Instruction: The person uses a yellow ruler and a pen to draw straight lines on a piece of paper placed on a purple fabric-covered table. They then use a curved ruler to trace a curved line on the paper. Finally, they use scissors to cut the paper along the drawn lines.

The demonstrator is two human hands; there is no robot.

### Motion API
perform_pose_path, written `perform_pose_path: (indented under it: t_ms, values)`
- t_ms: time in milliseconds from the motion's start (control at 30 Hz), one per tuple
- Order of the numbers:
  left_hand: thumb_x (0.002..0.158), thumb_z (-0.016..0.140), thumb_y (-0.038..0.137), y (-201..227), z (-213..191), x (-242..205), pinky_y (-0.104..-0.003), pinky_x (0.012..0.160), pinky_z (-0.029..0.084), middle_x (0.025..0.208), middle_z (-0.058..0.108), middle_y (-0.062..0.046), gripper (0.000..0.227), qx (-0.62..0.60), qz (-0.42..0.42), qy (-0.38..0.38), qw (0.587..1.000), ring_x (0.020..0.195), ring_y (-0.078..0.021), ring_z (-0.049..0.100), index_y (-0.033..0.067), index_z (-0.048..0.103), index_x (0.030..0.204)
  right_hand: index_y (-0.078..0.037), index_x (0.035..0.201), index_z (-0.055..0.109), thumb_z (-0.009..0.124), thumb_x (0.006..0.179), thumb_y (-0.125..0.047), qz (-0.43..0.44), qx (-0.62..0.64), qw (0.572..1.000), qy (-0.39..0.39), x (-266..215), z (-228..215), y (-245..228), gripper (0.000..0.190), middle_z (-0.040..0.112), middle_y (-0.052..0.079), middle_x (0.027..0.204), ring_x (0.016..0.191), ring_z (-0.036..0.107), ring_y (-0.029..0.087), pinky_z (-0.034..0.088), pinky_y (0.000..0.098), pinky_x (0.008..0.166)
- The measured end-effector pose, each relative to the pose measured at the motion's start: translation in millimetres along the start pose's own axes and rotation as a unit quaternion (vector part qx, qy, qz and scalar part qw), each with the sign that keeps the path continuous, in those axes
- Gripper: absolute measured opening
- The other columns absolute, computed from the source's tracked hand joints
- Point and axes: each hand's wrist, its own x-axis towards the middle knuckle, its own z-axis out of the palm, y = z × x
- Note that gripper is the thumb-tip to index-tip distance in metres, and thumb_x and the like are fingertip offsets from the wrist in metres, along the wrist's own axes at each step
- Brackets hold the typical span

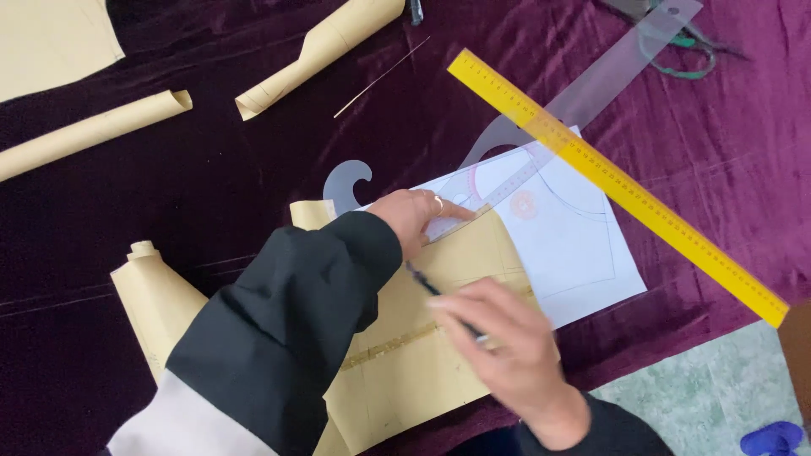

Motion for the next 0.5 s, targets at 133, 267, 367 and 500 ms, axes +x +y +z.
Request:
perform_pose_path:
  t_ms: [133, 267, 367, 500]
  values:
    - [0.078, 0.057, -0.004, 7, 8, -12, -0.036, 0.082, 0.050, 0.116, 0.060, -0.011, 0.070, -0.042, -0.055, 0.049, 0.996, 0.093, -0.0298, 0.063, 0.0347, 0.052, 0.137, 0.000, 0.093, 0.067, 0.064, 0.086, 0.004, 0.115, -0.028, 0.986, 0.117, -7, -39, 14, 0.008, 0.067, 0.010, 0.084, 0.078, 0.064, 0.018, 0.051, 0.0257, 0.075]
    - [0.076, 0.040, -0.023, 25, 17, -23, -0.048, 0.069, 0.056, 0.127, 0.048, -0.009, 0.086, -0.009, -0.132, 0.074, 0.988, 0.097, -0.0342, 0.063, 0.0323, 0.041, 0.142, 0.002, 0.091, 0.060, 0.066, 0.089, 0.009, 0.270, -0.010, 0.922, 0.277, -8, -73, 47, 0.009, 0.063, 0.014, 0.077, 0.067, 0.065, 0.018, 0.057, 0.0257, 0.073]
    - [0.070, 0.051, -0.015, 11, 82, -7, -0.048, 0.064, 0.051, 0.103, 0.051, -0.014, 0.067, 0.065, -0.103, 0.264, 0.957, 0.087, -0.0334, 0.053, 0.0084, 0.046, 0.132, -0.004, 0.091, 0.053, 0.062, 0.096, -0.001, 0.309, 0.045, 0.907, 0.282, -2, -94, 69, 0.010, 0.064, 0.014, 0.074, 0.068, 0.067, 0.020, 0.056, 0.0264, 0.077]
    - [0.089, 0.045, 0.011, 36, 119, -7, -0.033, 0.058, 0.053, 0.098, 0.053, -0.008, 0.032, 0.187, -0.145, 0.406, 0.883, 0.086, -0.0237, 0.058, 0.0076, 0.055, 0.119, 0.001, 0.093, 0.054, 0.064, 0.091, 0.004, 0.281, 0.160, 0.919, 0.226, 13, -108, 119, 0.011, 0.066, 0.016, 0.079, 0.067, 0.067, 0.017, 0.056, 0.0263, 0.065]
